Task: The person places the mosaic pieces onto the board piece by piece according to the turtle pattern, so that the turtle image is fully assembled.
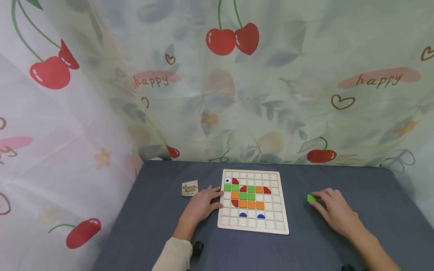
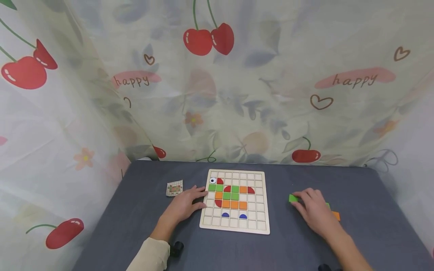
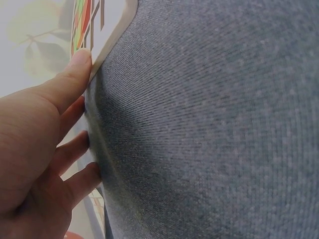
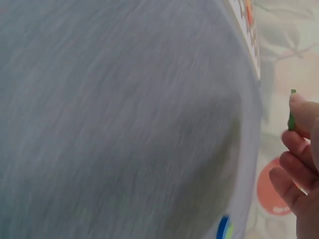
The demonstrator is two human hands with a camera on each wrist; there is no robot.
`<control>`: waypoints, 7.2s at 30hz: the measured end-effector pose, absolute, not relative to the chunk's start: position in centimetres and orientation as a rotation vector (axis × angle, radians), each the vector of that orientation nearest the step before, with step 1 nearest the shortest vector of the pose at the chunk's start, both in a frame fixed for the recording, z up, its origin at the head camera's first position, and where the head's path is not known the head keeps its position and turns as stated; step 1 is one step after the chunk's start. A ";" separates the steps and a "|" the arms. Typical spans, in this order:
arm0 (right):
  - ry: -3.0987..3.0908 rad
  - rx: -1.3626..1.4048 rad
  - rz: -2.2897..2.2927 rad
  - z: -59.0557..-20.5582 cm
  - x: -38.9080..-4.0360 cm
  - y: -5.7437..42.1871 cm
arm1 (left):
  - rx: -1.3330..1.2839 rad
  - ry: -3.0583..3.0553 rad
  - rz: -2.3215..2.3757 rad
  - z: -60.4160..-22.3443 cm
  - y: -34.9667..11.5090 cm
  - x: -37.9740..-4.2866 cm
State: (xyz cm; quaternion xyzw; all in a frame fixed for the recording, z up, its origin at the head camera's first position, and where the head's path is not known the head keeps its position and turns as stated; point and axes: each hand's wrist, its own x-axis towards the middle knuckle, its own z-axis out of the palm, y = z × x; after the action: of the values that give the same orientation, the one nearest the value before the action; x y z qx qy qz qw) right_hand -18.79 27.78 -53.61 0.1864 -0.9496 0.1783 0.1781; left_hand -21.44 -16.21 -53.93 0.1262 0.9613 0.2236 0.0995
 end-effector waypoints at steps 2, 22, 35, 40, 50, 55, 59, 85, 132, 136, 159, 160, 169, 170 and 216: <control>-2.711 0.512 0.531 -53.5 -19.1 26.8 | 0.368 2.844 0.660 -53.9 -16.2 -21.5; -2.794 0.523 0.718 -54.4 -21.6 17.9 | 0.367 2.844 0.682 -53.8 -16.1 -21.4; -2.840 0.616 0.768 -54.9 -22.4 14.4 | 0.374 2.847 0.686 -53.8 -16.0 -21.4; -2.850 0.608 0.745 -55.0 -22.5 14.1 | 0.374 2.850 0.692 -53.6 -16.0 -21.4; -2.817 0.613 0.718 -55.3 -22.6 14.0 | 0.361 2.844 0.686 -53.6 -16.0 -21.6; -2.800 0.623 0.700 -55.2 -22.7 14.0 | 0.351 2.845 0.682 -53.6 -16.0 -21.7; -2.825 0.611 0.663 -55.1 -22.6 14.1 | 0.358 2.846 0.675 -53.6 -15.9 -21.8; -3.013 0.434 0.185 -55.6 -20.1 21.7 | 0.377 2.843 0.667 -53.9 -16.1 -21.5; -3.051 0.322 0.464 -55.9 -18.1 37.0 | 0.388 2.846 0.632 -53.9 -16.2 -21.7; -2.996 0.300 0.509 -55.9 -18.1 36.9 | 0.393 2.845 0.633 -53.7 -16.1 -21.7; -2.948 0.236 0.785 -52.3 -19.2 33.8 | 0.385 2.838 0.645 -53.6 -16.2 -21.6; -2.950 0.232 0.798 -52.2 -19.3 33.5 | 0.386 2.840 0.646 -53.6 -16.2 -21.6; -2.939 0.207 0.821 -52.4 -20.5 30.6 | 0.385 2.832 0.638 -53.6 -16.2 -21.6; -2.934 0.206 0.831 -52.4 -20.6 30.2 | 0.383 2.834 0.643 -53.5 -16.2 -21.5; -2.891 0.302 1.093 -56.1 -22.0 16.4 | 0.370 2.843 0.676 -53.9 -16.2 -21.6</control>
State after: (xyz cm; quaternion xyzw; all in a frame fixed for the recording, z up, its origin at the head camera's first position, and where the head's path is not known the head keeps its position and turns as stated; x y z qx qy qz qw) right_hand -21.97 16.41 -56.12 0.0971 -0.9308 0.3520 0.0181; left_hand -21.57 -16.23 -53.85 0.1251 0.9605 0.2284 0.0978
